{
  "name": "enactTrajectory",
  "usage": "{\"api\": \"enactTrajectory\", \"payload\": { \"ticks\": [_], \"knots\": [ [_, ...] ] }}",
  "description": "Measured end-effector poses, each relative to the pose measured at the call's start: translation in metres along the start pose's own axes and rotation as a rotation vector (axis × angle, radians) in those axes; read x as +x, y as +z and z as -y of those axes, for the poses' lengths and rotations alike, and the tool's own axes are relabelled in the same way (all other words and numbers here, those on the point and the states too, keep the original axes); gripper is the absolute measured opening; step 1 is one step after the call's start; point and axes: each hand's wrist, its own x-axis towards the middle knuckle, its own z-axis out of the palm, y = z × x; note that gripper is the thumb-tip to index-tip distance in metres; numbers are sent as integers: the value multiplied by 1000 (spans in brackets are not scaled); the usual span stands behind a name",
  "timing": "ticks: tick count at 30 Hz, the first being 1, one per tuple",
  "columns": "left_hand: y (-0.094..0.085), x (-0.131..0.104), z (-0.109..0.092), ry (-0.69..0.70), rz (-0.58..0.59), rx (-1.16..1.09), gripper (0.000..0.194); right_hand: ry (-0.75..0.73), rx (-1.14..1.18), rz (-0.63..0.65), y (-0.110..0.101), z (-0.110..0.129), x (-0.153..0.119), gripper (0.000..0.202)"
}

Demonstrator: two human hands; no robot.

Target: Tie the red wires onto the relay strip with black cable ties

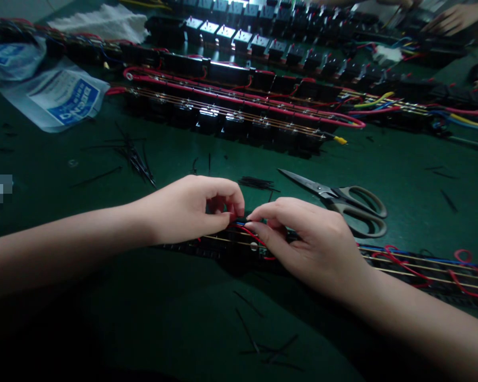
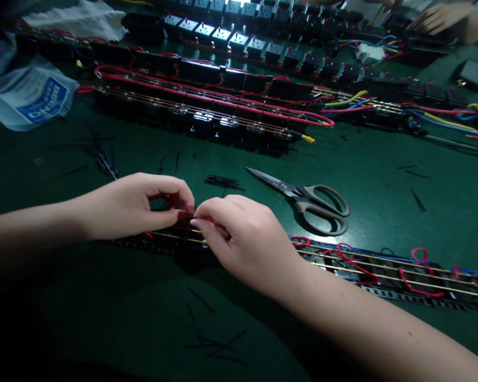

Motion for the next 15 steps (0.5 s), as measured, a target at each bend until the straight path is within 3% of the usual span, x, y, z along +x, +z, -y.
{"api": "enactTrajectory", "payload": {
  "ticks": [15],
  "knots": [
    [0, 0, 1, 16, -6, 9, 12, 48, 38, 9, -1, -1, 3, 4]
  ]
}}
